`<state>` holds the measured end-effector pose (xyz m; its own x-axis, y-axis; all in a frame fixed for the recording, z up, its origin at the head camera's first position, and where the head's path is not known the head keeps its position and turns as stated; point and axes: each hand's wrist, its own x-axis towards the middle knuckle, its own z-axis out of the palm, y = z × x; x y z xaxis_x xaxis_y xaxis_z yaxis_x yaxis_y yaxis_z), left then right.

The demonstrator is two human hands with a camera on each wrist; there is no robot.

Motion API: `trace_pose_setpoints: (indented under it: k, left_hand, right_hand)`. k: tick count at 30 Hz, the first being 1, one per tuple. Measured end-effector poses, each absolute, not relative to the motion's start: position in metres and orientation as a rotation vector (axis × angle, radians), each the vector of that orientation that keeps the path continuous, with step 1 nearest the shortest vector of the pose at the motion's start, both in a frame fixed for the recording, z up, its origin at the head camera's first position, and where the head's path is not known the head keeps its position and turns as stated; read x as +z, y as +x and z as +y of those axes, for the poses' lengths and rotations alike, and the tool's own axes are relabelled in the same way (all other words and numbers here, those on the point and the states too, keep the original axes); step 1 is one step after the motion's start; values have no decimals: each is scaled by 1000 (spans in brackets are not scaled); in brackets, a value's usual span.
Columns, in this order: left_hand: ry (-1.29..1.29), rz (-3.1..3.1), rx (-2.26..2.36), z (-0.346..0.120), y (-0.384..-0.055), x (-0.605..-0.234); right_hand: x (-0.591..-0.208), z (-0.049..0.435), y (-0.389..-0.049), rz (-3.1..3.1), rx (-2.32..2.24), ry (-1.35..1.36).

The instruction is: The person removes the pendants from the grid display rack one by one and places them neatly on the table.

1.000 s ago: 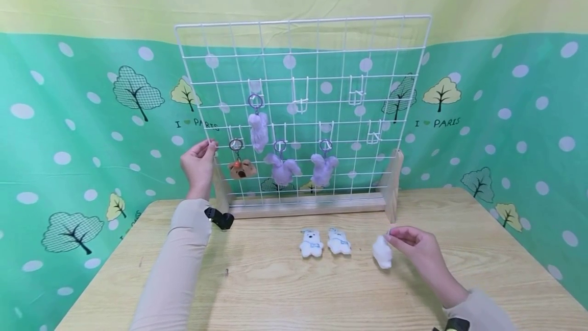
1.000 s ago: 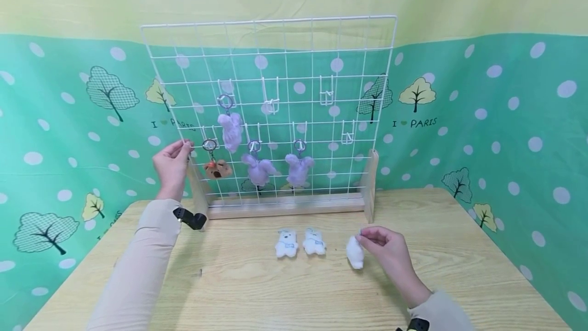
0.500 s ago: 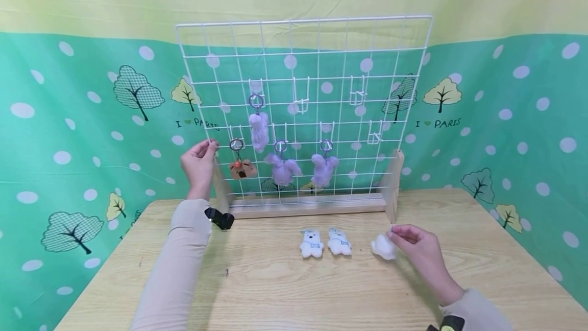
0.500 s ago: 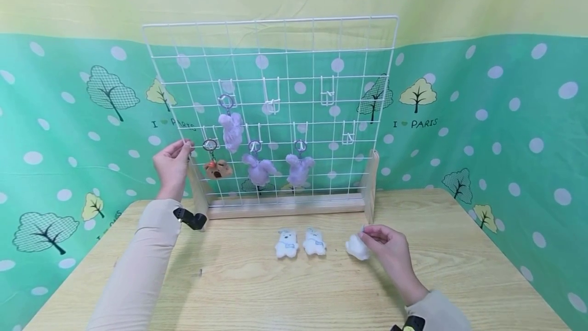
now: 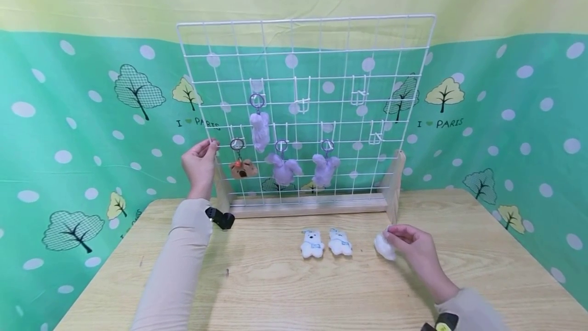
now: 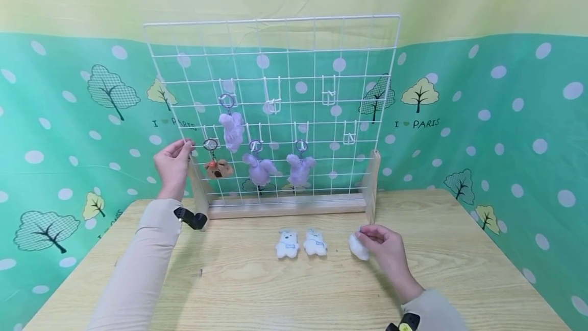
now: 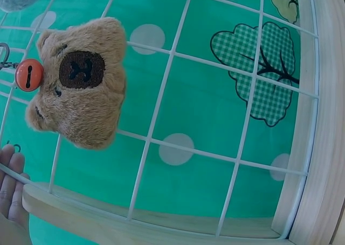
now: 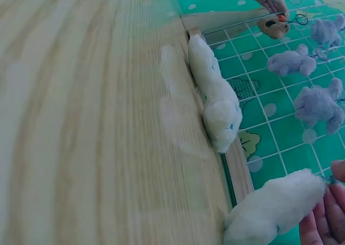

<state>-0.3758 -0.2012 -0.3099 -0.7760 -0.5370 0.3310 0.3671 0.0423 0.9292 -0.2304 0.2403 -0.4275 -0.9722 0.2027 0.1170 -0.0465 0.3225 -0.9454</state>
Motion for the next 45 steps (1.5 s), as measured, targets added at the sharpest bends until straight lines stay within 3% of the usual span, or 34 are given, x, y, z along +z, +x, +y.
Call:
trace_pose_setpoints:
  k: [12, 23, 45]
  left_hand:
    - [138, -1652, -1792, -202, -379, -313]
    - [128, -1658, -1796, -201, -378, -312]
    - [151, -1663, -1825, -203, -376, -310]
  right_hand:
    - [-439, 217, -256, -2460, 1683, -66]
    - [-448, 227, -283, -2502, 1646, -83]
    - [-452, 240, -280, -2551, 1649, -159]
